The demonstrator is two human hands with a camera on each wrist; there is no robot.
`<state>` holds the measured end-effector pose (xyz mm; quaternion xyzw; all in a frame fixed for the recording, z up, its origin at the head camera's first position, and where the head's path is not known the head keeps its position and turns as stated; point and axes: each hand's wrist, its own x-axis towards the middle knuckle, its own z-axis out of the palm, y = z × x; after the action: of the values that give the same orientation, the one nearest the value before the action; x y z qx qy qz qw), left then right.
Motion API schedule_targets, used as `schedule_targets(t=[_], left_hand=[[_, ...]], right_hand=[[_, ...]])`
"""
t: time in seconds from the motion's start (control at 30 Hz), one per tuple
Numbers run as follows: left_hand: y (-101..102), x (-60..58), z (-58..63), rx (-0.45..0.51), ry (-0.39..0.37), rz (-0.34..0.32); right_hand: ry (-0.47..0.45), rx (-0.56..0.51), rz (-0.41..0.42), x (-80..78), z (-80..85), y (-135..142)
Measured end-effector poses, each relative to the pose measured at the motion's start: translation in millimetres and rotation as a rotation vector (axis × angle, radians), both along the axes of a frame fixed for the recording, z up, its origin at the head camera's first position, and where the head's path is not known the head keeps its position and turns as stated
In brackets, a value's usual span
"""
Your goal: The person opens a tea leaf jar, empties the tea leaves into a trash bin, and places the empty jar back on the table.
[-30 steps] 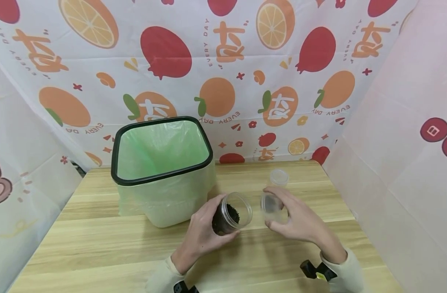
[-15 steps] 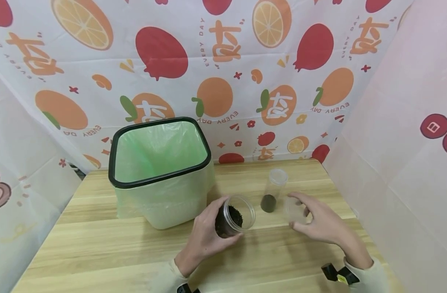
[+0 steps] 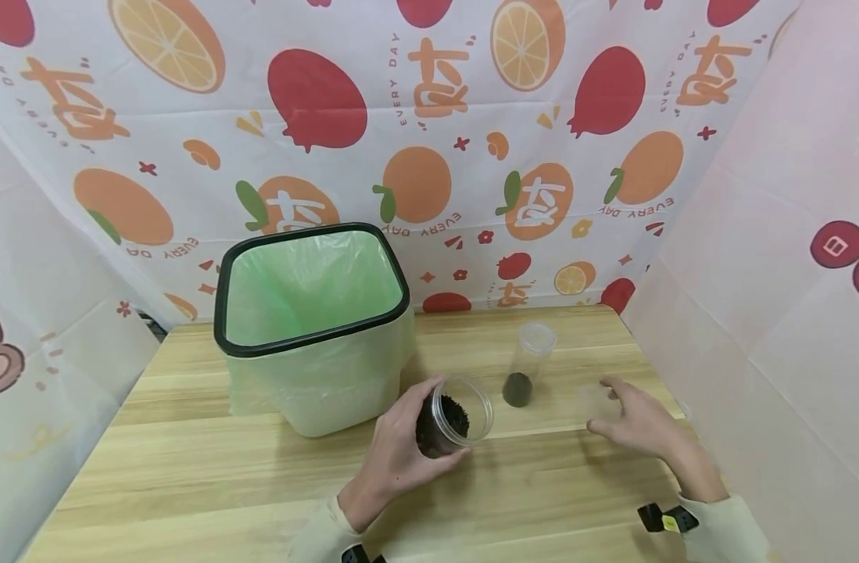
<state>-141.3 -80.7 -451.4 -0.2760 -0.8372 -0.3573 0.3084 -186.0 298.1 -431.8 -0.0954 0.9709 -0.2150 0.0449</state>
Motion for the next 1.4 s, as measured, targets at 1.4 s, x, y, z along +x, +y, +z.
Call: schedule_targets(t=[1.4], left_hand=[[-3.2,4.6,-1.8,0.024,-0.007,0.002]], right_hand=[[-0.006,0.032,0.011,-13.4,-55.1,17.8]])
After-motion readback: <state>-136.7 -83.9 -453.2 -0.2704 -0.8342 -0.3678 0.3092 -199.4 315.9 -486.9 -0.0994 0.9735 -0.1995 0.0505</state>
